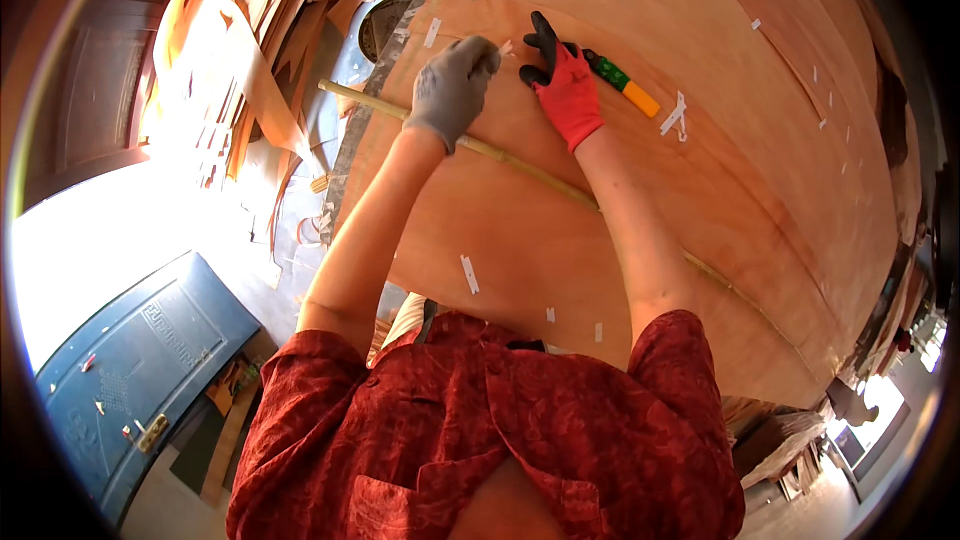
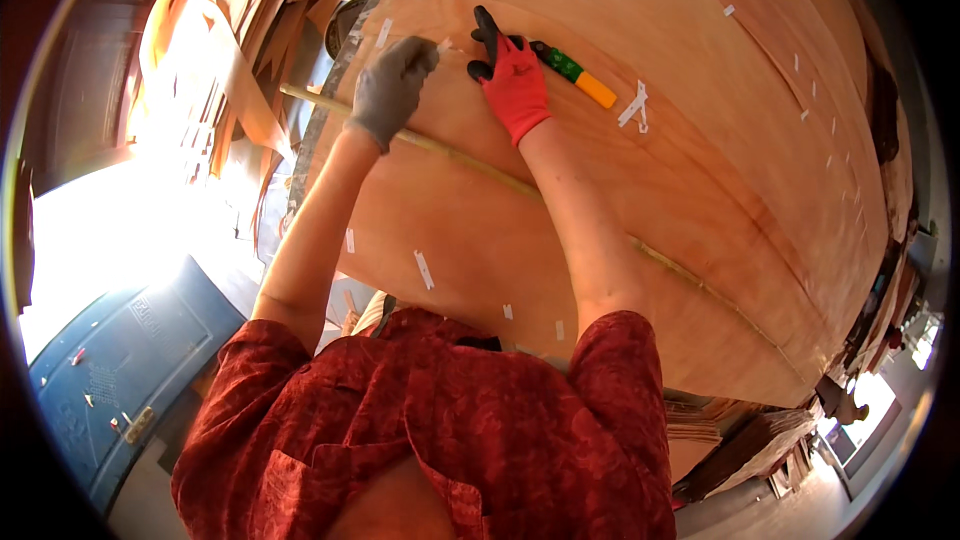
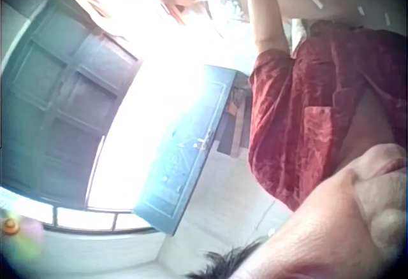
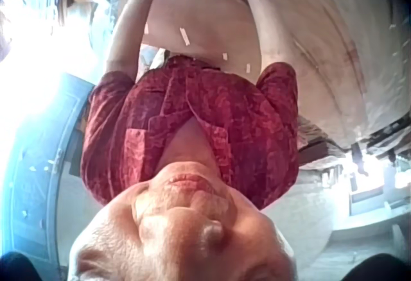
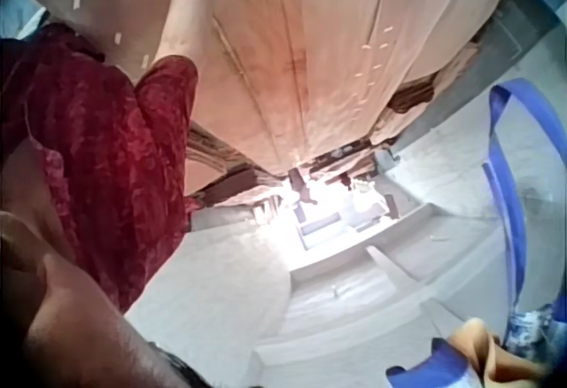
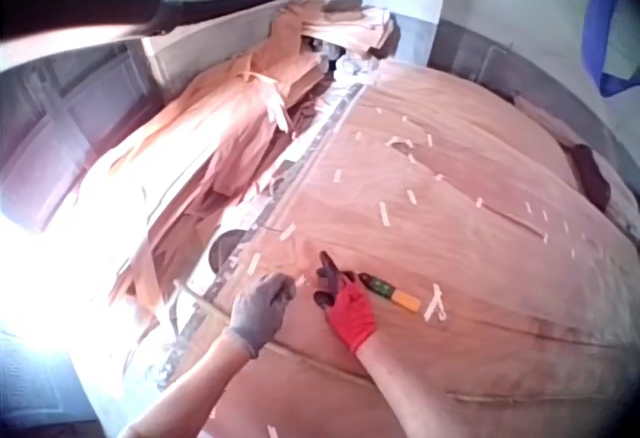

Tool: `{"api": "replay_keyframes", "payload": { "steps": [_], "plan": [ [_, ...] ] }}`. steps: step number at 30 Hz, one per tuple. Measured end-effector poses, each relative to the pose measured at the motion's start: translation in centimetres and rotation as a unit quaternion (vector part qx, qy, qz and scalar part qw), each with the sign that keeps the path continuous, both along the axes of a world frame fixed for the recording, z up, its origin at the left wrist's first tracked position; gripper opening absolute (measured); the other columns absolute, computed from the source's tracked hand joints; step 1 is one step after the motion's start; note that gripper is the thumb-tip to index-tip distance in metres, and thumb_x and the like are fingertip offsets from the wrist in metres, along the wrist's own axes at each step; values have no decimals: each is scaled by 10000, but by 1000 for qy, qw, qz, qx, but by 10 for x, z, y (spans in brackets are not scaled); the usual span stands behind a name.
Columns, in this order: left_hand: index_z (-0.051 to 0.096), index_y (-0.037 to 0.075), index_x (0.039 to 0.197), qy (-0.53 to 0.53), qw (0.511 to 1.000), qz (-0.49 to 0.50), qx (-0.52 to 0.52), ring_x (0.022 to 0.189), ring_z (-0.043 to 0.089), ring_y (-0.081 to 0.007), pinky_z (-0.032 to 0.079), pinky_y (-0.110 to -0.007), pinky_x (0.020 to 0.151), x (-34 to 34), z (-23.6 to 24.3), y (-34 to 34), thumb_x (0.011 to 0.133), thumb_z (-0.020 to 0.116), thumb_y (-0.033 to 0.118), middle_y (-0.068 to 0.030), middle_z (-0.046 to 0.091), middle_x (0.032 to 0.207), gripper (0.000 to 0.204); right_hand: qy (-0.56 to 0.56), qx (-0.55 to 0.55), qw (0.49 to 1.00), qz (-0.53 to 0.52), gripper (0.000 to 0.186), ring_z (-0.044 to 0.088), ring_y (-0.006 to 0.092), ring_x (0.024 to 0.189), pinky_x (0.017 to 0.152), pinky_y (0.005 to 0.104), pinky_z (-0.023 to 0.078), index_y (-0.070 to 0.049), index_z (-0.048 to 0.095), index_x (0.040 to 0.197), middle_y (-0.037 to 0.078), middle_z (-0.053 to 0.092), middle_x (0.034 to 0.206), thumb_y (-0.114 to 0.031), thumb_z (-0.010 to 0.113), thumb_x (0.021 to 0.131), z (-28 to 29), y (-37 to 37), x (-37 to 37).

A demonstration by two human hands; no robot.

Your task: The person measures and cuts sheets of wood veneer with a tape measure and a utility knife, then maneuvers and fits the veneer pieces onto a large curved wooden structure.

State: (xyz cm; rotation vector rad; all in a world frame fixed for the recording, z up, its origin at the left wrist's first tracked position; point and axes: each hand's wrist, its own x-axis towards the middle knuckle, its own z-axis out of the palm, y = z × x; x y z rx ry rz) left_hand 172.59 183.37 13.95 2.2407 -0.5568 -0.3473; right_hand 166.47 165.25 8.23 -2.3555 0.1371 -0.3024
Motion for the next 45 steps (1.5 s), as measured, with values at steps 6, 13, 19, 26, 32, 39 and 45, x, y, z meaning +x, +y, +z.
{"api": "replay_keyframes", "payload": {
  "steps": [6,13,19,26,32,39,45],
  "plan": [
    [627,-10,992,443,874,68,-186,523,576,-144,434,-250,461,38,-27,-26,947,576,200,-111,662,753,220,-31,-13,999,-5,759,548,323,1091,969,414,432,-185,344,1483,28,610,1280,-116,696,814,-8,2,0],
    [620,-49,982,532,811,73,-234,528,602,-176,479,-265,454,56,-65,-27,933,574,131,-140,663,780,192,-20,-149,988,26,707,582,300,1013,890,427,461,-181,377,1467,53,667,1139,-70,661,829,-13,1,1],
    [629,-35,1012,565,777,122,-248,585,629,-177,525,-282,506,52,-63,-18,952,572,166,-128,674,809,217,28,-144,988,39,687,546,305,1054,842,447,441,-204,353,1481,60,648,1131,-100,620,856,-10,3,4],
    [634,-19,1043,584,770,109,-230,616,638,-154,513,-268,540,42,-64,7,958,575,191,-108,702,850,235,43,-195,979,52,496,499,305,1111,885,468,420,-179,508,1361,39,609,1234,-85,514,874,-14,4,1],
    [639,-27,1000,564,786,106,-232,588,628,-151,490,-259,512,37,-64,14,956,576,180,-103,694,833,220,31,-226,970,80,414,480,308,1158,944,468,417,-235,581,1279,10,557,1327,-120,500,890,-20,3,1],
    [626,-45,994,468,851,103,-213,559,652,-200,544,-286,528,19,-28,44,930,592,209,-155,696,785,265,137,-377,904,146,480,427,377,1227,969,533,398,-360,548,1294,56,388,1482,-118,487,883,8,10,0],
    [627,-13,1075,423,888,99,-148,531,601,-151,487,-246,506,4,25,94,955,550,258,-130,680,769,306,212,-379,882,181,566,406,395,1253,999,522,395,-371,546,1309,113,374,1479,-67,540,832,38,21,8]
  ]
}}
